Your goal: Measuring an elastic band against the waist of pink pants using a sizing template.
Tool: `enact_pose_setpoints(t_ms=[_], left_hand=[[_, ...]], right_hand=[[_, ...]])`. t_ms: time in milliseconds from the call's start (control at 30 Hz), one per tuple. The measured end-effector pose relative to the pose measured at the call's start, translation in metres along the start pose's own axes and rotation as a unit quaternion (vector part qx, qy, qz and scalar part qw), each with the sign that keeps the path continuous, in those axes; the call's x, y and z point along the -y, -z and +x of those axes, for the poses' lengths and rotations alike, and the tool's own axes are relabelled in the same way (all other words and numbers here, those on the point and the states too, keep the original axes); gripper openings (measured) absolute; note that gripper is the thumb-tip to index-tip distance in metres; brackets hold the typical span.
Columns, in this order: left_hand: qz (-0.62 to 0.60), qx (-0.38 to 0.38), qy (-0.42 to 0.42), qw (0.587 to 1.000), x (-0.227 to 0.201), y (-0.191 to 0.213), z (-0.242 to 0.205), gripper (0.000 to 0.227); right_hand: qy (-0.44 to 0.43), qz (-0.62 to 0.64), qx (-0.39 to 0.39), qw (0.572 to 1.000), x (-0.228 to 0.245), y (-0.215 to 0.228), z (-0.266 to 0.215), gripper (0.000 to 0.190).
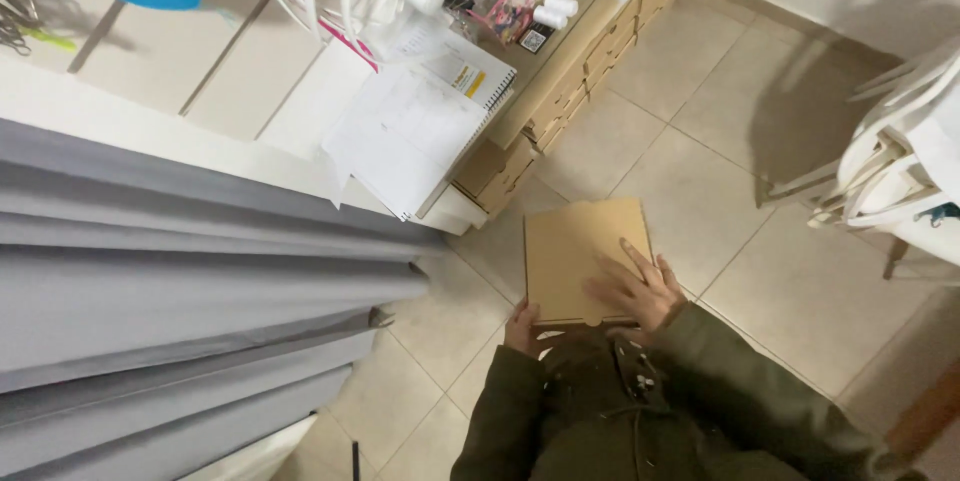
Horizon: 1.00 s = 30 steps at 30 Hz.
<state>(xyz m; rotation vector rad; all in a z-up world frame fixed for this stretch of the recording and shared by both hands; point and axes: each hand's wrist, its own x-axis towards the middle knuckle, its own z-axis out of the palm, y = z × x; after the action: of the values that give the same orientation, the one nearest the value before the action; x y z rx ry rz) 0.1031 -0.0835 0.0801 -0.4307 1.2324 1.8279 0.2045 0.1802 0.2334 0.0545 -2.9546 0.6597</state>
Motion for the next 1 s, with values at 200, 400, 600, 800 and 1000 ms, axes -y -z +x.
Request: enact_pose_setpoints(t_ms=[200, 400, 600, 800, 1000], left_hand=[[0.17, 0.031, -0.044, 0.984, -0.007, -0.065, -0.023, 0.086], [0.208, 0.123, -0.086, 0.967, -0.015, -0.104, -0.019, 0.095], [0.207, 0.142, -0.041, 0.967, -0.028, -0.147, -0.029, 0.102], [0.226, 0.163, -0.057, 0.959, -0.045, -0.172, -0.047, 0.107], [0.256, 0.181, -0.087, 0.946, -0.058, -0.17, -0.053, 0.108]], right_hand=[[0.019, 0.063, -0.094, 0.993, -0.016, -0.02, -0.053, 0.081], [-0.091, 0.003, -0.117, 0.989, -0.002, 0.0, -0.077, 0.072], [-0.132, -0.096, -0.134, 0.977, 0.008, 0.024, -0.085, 0.066], [-0.137, -0.121, -0.156, 0.971, 0.012, 0.033, -0.084, 0.062], [-0.139, -0.083, -0.155, 0.975, -0.004, 0.01, -0.084, 0.053]])
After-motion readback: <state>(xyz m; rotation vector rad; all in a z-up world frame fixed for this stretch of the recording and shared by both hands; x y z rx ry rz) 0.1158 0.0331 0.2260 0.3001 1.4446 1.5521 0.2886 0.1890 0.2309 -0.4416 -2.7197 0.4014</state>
